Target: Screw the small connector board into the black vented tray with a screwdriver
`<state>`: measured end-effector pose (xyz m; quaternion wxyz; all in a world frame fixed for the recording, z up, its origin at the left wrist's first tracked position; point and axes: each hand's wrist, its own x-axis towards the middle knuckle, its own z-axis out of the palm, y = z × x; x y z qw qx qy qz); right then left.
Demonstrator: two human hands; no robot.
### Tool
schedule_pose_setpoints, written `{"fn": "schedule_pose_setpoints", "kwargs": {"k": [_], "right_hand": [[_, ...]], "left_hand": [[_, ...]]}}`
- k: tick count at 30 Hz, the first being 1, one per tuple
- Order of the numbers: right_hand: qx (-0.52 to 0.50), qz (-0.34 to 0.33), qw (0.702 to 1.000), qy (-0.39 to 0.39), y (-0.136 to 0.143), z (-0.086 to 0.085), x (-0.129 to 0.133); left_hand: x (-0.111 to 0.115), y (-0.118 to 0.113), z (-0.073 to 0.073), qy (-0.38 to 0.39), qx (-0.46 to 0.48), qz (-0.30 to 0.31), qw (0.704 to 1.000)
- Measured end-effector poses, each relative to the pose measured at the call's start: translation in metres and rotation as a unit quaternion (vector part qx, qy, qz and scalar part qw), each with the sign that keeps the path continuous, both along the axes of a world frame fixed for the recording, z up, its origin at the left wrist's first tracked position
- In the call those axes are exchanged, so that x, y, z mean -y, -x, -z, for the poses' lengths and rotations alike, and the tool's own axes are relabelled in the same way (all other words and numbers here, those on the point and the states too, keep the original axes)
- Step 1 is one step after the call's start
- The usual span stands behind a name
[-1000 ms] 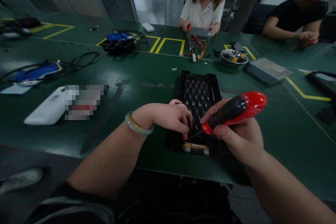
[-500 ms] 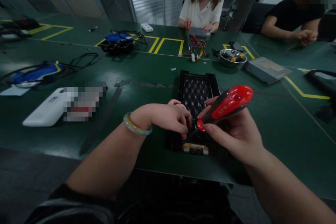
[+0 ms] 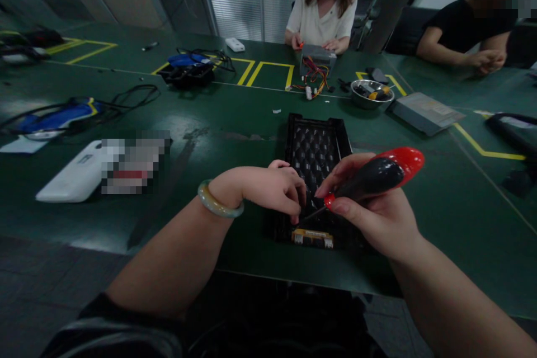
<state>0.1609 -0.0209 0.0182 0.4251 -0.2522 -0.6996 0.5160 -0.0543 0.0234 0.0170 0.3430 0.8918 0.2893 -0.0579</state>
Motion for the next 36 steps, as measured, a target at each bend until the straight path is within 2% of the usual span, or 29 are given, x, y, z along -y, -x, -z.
{"fn": "schedule_pose_setpoints", "kwargs": {"k": [6, 13, 20, 30, 36], "right_hand": [[-0.032, -0.002, 0.999, 0.014, 0.0006, -0.0008, 0.0032], [0.016, 0.001, 1.000, 0.008, -0.0031, -0.0008, 0.0035], [-0.026, -0.007, 1.000, 0.007, -0.0023, -0.0058, 0.0072], [0.056, 0.013, 0.997, -0.045, -0.0056, -0.0028, 0.0053], [0.053, 0.043, 0.996, -0.057, -0.0046, -0.0003, 0.0054]], "left_hand": [[0.0009, -0.0006, -0.0017, 0.006, -0.005, -0.010, 1.000], [0.0003, -0.0006, 0.0009, -0.003, -0.003, -0.006, 1.000], [0.0001, -0.0001, 0.0019, 0.008, 0.001, -0.008, 1.000], [0.0009, -0.0001, -0.0001, 0.025, 0.001, -0.019, 0.999], [-0.0015, 0.0033, 0.0023, 0.014, 0.026, -0.002, 1.000]]}}
